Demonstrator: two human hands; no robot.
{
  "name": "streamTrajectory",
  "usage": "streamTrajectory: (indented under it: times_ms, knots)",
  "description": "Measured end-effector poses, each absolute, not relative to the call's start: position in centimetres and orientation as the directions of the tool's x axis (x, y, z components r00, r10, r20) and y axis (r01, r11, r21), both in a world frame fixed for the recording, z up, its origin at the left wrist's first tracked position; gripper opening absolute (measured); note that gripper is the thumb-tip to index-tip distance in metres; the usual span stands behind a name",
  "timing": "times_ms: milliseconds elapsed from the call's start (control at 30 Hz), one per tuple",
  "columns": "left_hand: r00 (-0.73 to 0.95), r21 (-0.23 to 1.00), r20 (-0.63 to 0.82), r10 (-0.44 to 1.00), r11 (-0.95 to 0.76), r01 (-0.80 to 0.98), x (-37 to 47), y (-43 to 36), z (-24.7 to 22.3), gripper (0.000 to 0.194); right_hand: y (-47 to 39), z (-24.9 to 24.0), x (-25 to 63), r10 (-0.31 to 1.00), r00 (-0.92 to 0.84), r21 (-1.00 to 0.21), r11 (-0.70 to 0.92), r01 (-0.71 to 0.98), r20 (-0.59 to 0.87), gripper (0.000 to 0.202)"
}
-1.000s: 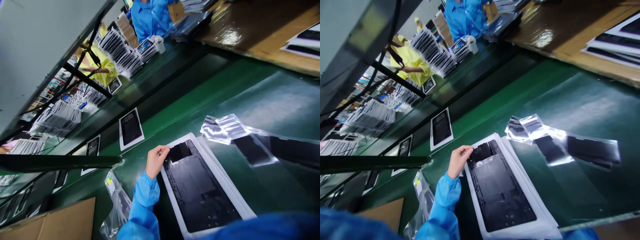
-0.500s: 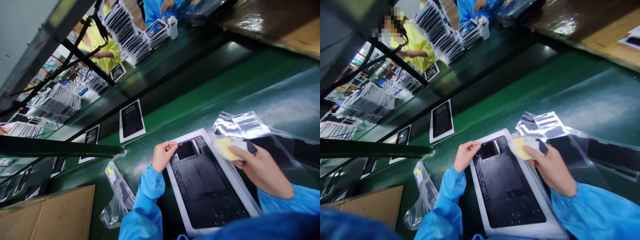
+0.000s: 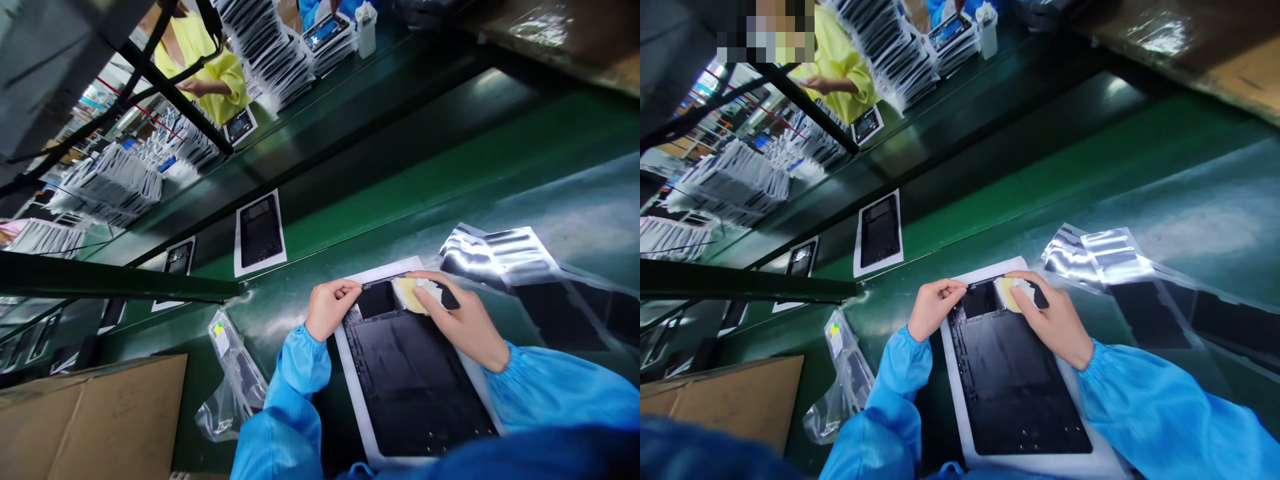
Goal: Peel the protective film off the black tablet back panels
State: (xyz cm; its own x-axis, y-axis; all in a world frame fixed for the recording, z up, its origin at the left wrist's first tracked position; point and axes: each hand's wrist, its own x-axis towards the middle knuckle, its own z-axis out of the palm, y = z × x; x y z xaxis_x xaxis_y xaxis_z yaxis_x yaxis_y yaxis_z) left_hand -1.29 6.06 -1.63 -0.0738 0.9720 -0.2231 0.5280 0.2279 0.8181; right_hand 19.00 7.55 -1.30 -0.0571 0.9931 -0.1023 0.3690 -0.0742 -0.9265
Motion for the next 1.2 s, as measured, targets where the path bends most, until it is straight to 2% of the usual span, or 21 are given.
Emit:
streamTrajectory:
  times_ms: [367,1200]
  knots:
    - [-0.051,0.791,-0.248,0.967,0.233,0.566,-1.54,6.15,-2.00,0.020,7.54,-1.73,18.96,0.995,-0.098,-0.875,0.038,0.483,-0.011,0.024]
    - [-0.048,0.732,-0.228,0.973,0.203,0.650,-1.39,6.08,-1.72,0.017,7.68,-1.80,18.70,0.981,-0.166,-0.792,0.177,0.585,0.097,0.024]
